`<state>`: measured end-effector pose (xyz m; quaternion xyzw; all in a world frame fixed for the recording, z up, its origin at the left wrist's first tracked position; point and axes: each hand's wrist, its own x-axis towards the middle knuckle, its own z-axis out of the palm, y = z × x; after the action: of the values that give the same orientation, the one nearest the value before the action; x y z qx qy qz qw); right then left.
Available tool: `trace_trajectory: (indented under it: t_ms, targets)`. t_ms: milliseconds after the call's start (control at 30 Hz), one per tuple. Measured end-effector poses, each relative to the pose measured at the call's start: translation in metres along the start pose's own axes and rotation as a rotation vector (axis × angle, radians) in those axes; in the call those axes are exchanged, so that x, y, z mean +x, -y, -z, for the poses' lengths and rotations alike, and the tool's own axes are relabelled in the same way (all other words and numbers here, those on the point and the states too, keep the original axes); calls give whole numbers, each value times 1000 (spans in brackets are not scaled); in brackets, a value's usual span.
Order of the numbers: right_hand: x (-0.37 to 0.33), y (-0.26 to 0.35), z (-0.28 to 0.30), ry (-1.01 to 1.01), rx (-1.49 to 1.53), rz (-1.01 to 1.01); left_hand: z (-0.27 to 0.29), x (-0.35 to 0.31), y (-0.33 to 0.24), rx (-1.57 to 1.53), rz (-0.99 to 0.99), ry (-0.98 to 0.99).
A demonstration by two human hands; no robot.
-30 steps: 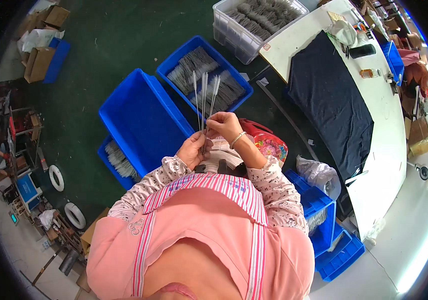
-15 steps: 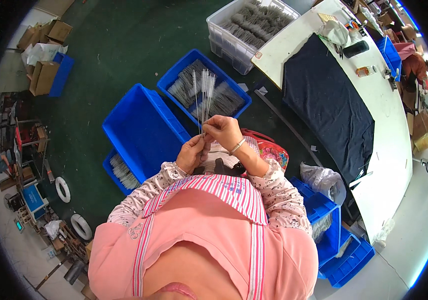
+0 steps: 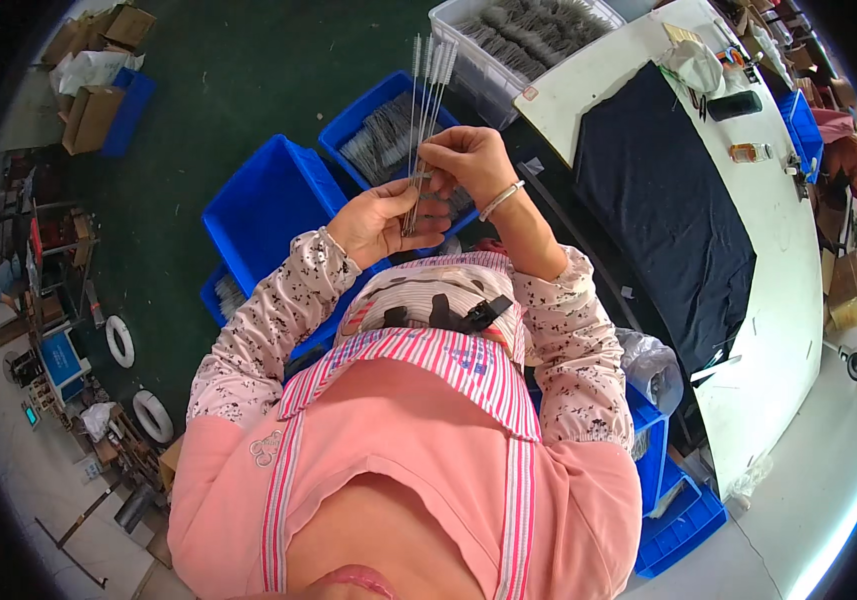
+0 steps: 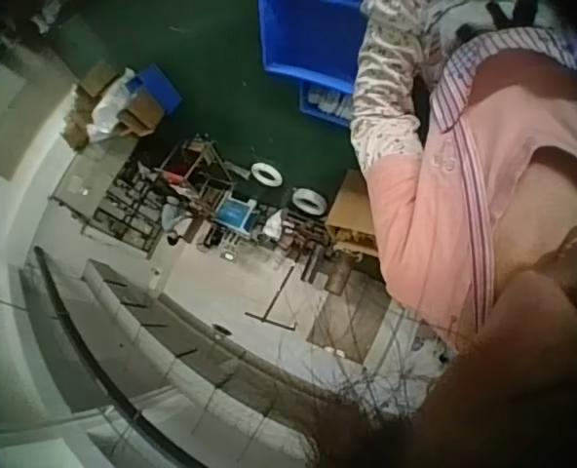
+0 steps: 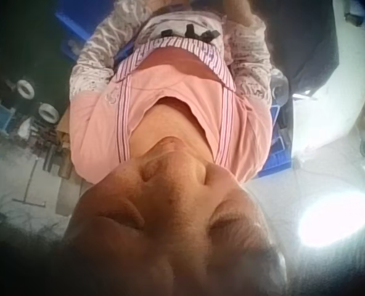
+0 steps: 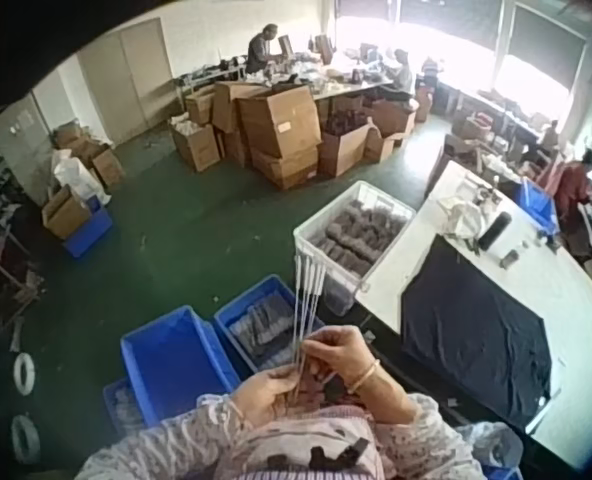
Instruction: The person sorts bundles of white bristle brushes into blue plastic bins. They pick up bundles, measure them with a ruler, and place them into different bins, occasionally moving the bins to rearrange the workspace.
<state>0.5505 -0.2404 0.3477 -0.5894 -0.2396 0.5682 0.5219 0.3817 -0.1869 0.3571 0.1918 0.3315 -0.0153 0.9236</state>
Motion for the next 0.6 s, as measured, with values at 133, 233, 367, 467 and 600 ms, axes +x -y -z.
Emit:
trace_trajectory:
  t_ms: [133, 233, 367, 467, 600]
  targets:
    - [1, -4, 3, -25, -114, 42, -1, 8, 6, -38, -28, -18]
    - [-4, -15, 0, -70, -151, 66, 3, 12, 16, -40, -17, -85]
    - [0, -51, -2, -27, -116, -60, 21, 22, 47, -158, -30, -199]
    - [8, -98, -5, 28, -21, -167, 52, 34, 75, -310, 2, -198]
    - [21, -137, -8, -81, 195, -443, 65, 42, 104, -491, -33, -499]
